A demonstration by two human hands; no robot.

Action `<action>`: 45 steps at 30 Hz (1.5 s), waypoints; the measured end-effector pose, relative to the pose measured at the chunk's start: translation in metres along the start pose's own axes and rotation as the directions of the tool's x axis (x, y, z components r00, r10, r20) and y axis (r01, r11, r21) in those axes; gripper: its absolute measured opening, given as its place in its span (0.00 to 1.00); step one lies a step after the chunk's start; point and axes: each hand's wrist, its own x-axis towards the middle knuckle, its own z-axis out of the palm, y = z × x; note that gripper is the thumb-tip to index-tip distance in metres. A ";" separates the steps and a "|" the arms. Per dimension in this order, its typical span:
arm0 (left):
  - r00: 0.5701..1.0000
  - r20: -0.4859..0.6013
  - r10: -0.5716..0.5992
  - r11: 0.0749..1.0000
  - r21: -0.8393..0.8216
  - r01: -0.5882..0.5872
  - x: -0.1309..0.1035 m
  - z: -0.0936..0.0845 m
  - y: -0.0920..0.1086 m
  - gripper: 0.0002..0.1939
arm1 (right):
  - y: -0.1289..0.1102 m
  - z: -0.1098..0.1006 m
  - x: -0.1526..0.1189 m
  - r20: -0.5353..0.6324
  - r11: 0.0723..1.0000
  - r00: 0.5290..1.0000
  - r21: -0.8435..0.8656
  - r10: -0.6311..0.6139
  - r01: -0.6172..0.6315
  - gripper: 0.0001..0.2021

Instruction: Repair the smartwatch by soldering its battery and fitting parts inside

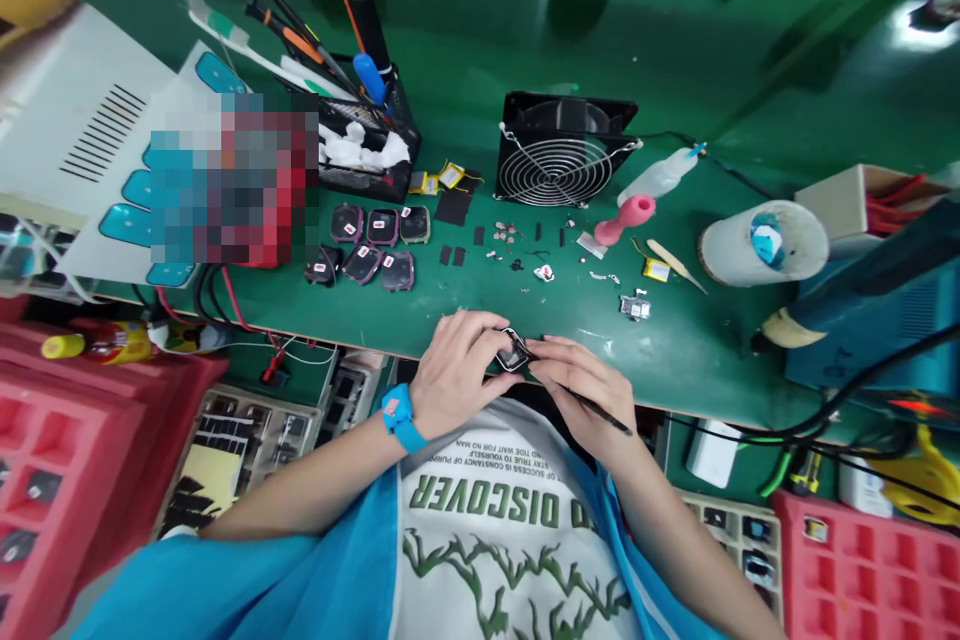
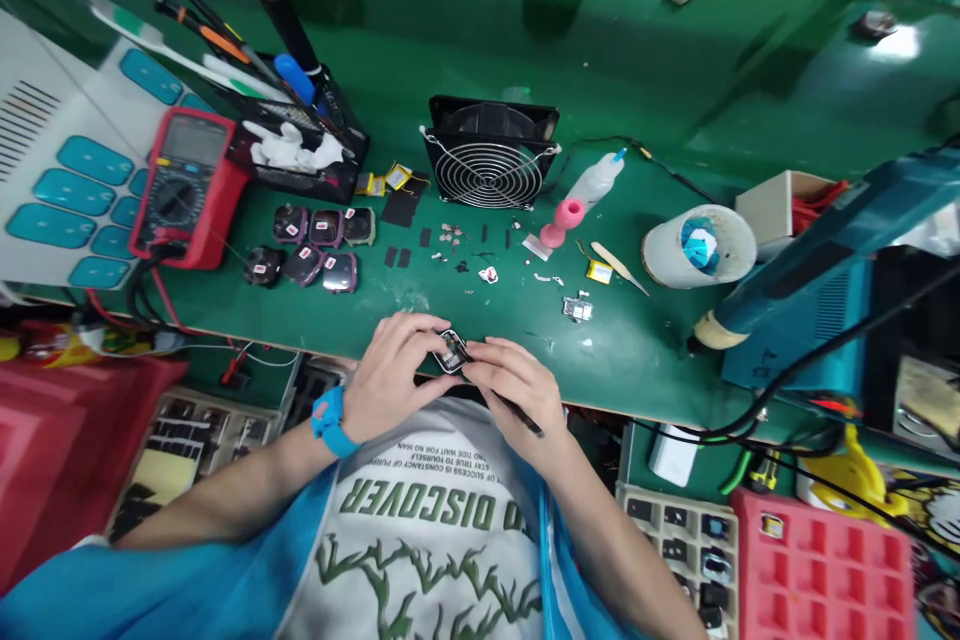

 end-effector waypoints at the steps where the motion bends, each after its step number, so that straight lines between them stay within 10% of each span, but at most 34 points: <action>1: 1.000 -0.012 0.006 1.000 -0.015 -0.006 -0.001 0.001 0.000 0.10 | 0.000 0.000 0.000 -0.003 1.000 1.000 -0.003 -0.005 0.005 0.17; 18: 0.975 -0.169 0.146 0.984 -0.074 -0.161 -0.007 0.004 -0.008 0.12 | -0.004 0.009 -0.003 -0.006 0.996 0.998 -0.058 -0.062 0.062 0.21; 33: 0.984 -0.095 0.148 0.987 -0.054 -0.153 -0.006 -0.001 -0.008 0.09 | -0.018 0.008 0.000 -0.126 0.992 0.984 0.031 0.124 -0.121 0.17; 45: 0.982 -0.020 0.186 0.982 -0.035 -0.187 -0.004 -0.007 -0.016 0.11 | -0.010 0.012 0.009 -0.027 0.997 0.999 -0.068 0.035 -0.037 0.18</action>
